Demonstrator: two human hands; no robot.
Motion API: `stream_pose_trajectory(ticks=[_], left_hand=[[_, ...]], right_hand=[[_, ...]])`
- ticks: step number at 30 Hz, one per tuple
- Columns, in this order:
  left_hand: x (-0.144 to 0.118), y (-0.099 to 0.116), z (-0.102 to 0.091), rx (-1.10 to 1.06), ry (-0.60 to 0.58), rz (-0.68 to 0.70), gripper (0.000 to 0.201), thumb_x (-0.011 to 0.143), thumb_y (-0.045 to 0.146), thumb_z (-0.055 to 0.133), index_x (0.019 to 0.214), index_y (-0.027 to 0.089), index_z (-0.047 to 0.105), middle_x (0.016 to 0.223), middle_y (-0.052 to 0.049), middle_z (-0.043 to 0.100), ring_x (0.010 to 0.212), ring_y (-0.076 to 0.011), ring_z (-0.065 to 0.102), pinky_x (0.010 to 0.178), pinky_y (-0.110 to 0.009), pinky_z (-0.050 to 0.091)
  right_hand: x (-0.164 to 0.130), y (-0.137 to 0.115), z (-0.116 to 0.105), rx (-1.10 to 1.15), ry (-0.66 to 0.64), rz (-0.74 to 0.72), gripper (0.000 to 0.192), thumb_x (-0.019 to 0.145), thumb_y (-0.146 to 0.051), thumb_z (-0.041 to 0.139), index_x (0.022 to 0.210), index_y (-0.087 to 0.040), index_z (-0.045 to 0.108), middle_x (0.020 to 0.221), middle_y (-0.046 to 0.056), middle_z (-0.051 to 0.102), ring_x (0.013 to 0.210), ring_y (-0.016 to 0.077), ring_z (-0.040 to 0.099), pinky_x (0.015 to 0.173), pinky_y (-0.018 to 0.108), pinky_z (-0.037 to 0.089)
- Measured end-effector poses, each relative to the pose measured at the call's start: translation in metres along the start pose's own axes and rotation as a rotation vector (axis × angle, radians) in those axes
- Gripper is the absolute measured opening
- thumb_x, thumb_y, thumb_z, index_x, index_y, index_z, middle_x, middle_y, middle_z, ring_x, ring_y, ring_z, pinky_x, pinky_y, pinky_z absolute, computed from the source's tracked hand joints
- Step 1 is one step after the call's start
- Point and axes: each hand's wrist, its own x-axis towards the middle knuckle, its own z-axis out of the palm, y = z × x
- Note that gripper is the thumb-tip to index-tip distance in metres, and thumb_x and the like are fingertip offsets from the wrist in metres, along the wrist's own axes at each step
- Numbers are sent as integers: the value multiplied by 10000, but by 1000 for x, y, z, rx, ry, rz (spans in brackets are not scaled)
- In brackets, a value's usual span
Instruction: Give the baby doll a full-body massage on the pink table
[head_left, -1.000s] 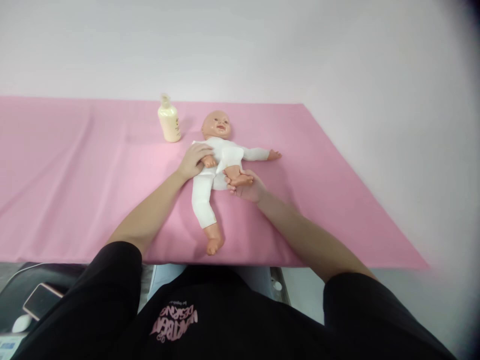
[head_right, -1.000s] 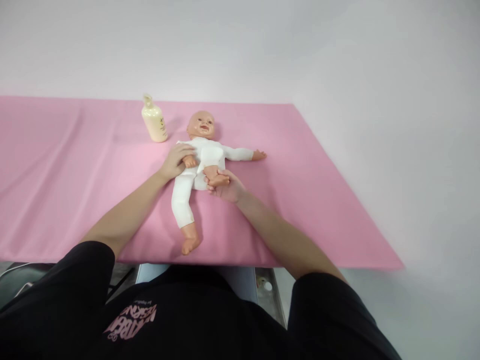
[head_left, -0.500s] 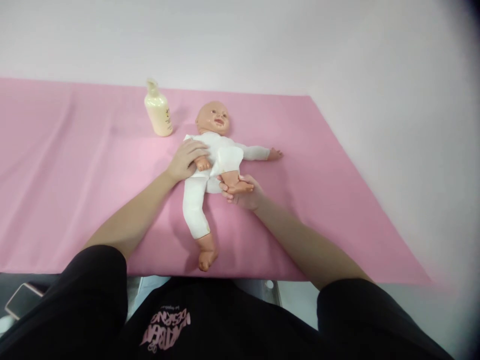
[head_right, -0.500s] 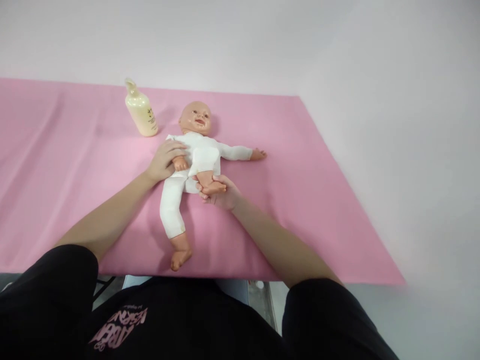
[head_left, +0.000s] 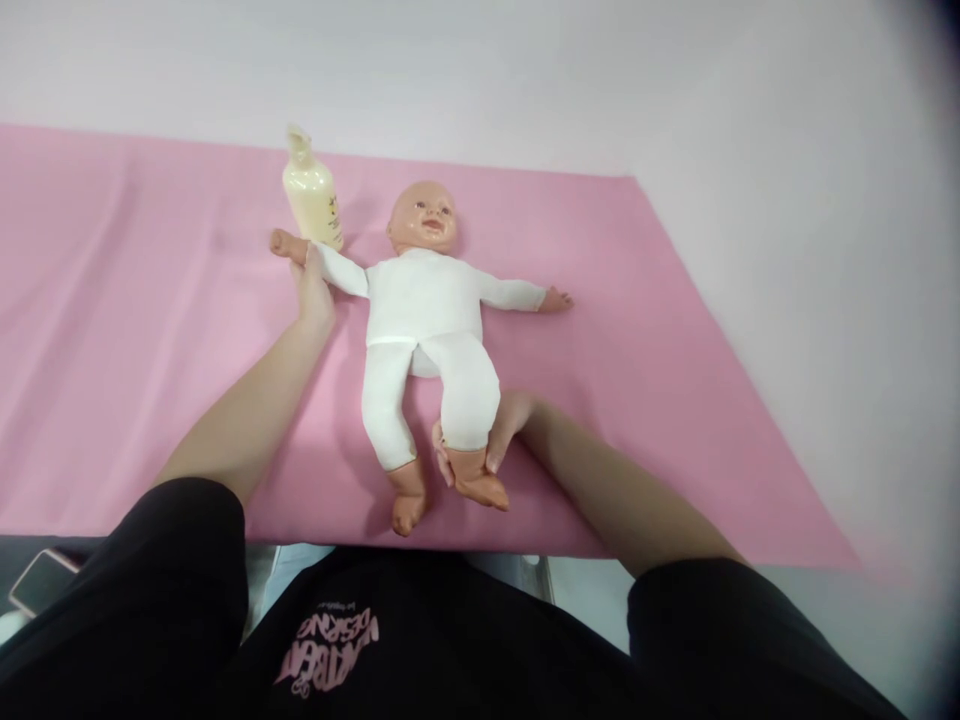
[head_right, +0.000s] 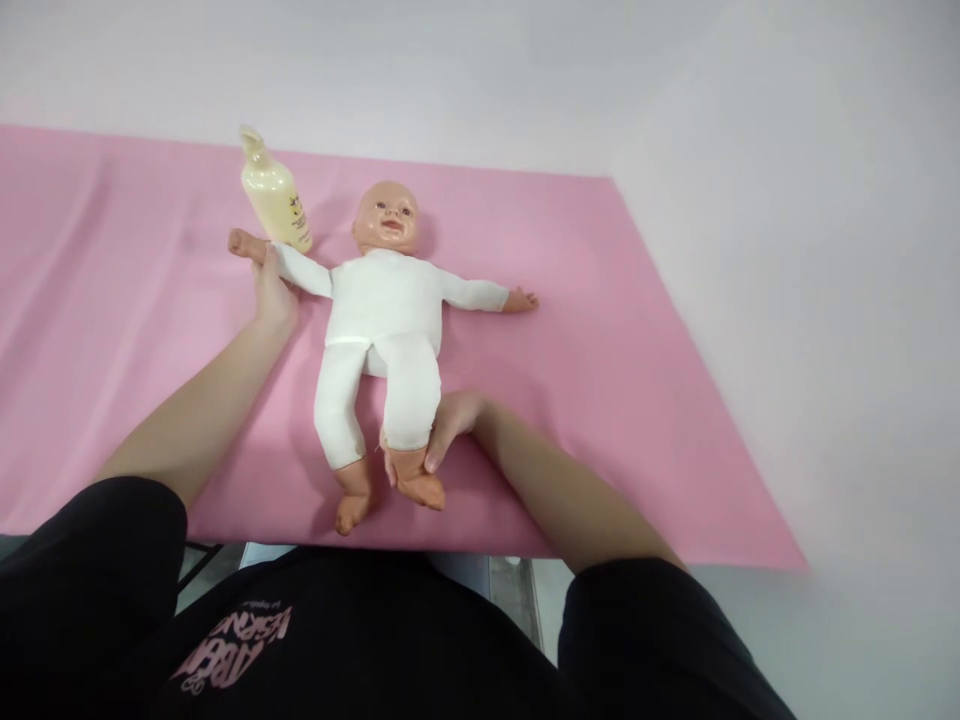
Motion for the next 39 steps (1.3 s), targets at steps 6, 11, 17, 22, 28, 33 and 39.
stream_pose_trajectory(ticks=[6, 11, 17, 22, 28, 33, 39], left_hand=[[7, -5, 0, -67, 7, -175, 872, 863, 984, 109, 1094, 280, 567, 1159, 6, 734, 1419, -206, 467, 1137, -502, 421], [0, 11, 10, -15, -22, -164, 834, 885, 965, 132, 1056, 265, 553, 1154, 8, 749, 1387, -141, 513, 1117, -425, 427], [-11, 35, 23, -150, 38, -117, 719, 897, 901, 446, 1309, 313, 485, 1381, -27, 647, 1321, -212, 591, 1088, -461, 508], [-26, 52, 37, -71, -142, -35, 724, 800, 842, 676, 1297, 329, 559, 1372, -53, 673, 1291, -280, 641, 1118, -497, 510], [-42, 83, 51, 359, -458, 290, 692, 869, 767, 659, 1311, 235, 644, 1372, -151, 680, 1332, -347, 602, 1198, -557, 402], [-37, 89, 49, 457, -565, 350, 691, 897, 807, 559, 1303, 261, 677, 1449, -153, 643, 1396, -383, 543, 1224, -612, 332], [-38, 85, 48, 467, -571, 369, 681, 938, 784, 508, 1332, 250, 659, 1453, -159, 635, 1400, -386, 533, 1237, -619, 310]], right_hand=[[3, -5, 2, 11, -84, 117, 679, 689, -235, 981, 1282, -175, 654, 1004, 48, 788, 935, 182, 776, 843, 263, 617], [-2, -2, 3, 64, -101, 81, 701, 673, -166, 972, 1293, -171, 645, 1044, 64, 786, 945, 187, 773, 841, 260, 623], [-9, 14, -20, 198, -179, -302, 586, 718, -436, 942, 1175, -172, 688, 981, 87, 777, 936, 214, 746, 966, 366, 615], [-14, 13, -27, 282, 27, -611, 526, 760, -678, 812, 927, -227, 601, 699, -39, 620, 699, 155, 603, 1026, 438, 589], [-18, -2, -10, 543, 728, -615, 487, 870, -730, 572, 828, -264, 435, 639, -65, 406, 620, 154, 445, 762, 371, 611], [-15, -7, -9, 602, 1006, -581, 510, 957, -756, 317, 860, -272, 444, 678, -39, 396, 631, 172, 425, 626, 330, 543], [-14, -10, -10, 558, 959, -548, 538, 947, -775, 319, 866, -261, 458, 670, -41, 403, 633, 166, 465, 609, 305, 546]])
